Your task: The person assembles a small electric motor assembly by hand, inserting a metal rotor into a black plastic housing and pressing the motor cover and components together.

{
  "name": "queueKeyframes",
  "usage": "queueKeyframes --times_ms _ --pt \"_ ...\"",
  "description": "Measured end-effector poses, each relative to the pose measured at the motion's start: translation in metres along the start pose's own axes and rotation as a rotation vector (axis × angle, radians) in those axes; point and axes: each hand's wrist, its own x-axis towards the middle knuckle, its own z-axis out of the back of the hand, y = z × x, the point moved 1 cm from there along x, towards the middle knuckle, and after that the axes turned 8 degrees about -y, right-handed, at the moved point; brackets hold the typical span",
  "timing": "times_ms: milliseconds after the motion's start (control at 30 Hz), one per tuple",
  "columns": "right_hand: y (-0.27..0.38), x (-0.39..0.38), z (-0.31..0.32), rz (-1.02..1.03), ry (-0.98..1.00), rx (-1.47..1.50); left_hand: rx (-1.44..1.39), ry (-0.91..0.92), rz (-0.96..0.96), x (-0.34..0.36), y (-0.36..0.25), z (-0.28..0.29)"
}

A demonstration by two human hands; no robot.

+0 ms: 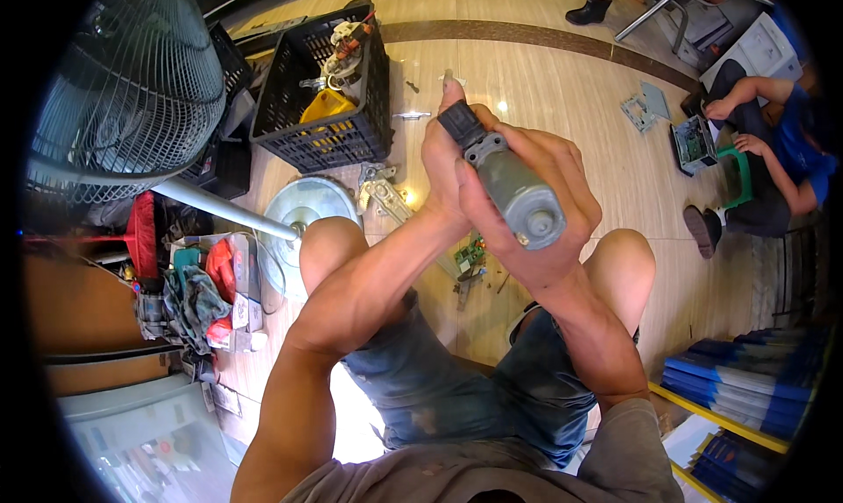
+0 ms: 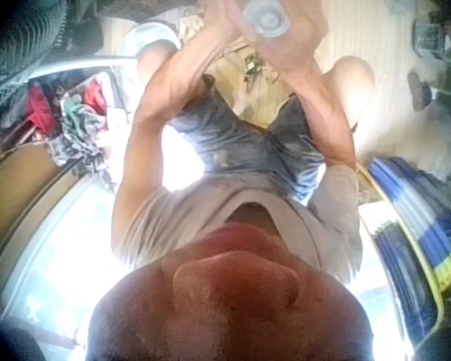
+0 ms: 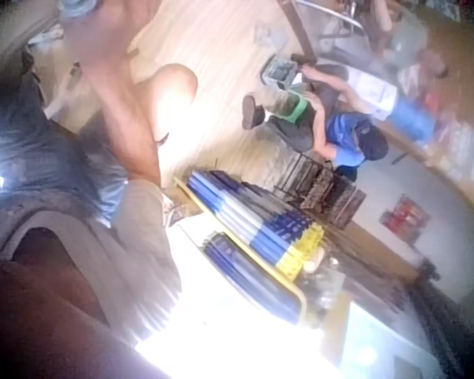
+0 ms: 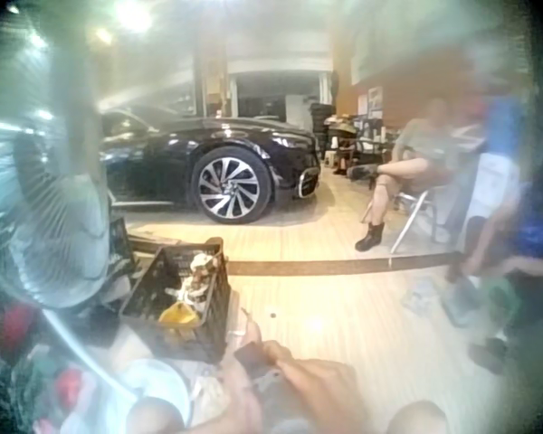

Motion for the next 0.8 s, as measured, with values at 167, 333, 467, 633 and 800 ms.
queueKeyframes --times_ms 167,333,467,633,800 --pt "0.004 0.003 -0.002 -0.029 0.005 -0.024 -0.161 0.000 0.131 0.003 0.001 0.009" --pt "0.004 0.005 -0.003 -0.048 0.029 -0.039 0.042 -0.101 0.049 -0.001 -0.003 0.006" --pt "0.003 0.004 -0.003 -0.138 0.074 -0.047 0.169 -0.006 -0.044 -0.003 -0.004 0.006" --pt "-0.018 -0.003 -0.003 -0.511 0.183 0.186 0.262 -0.122 0.040 0.004 -0.003 0.000" --pt "-0.031 -0.001 0.000 -0.818 0.230 0.466 0.232 -0.271 0.227 0.012 0.001 0.003"
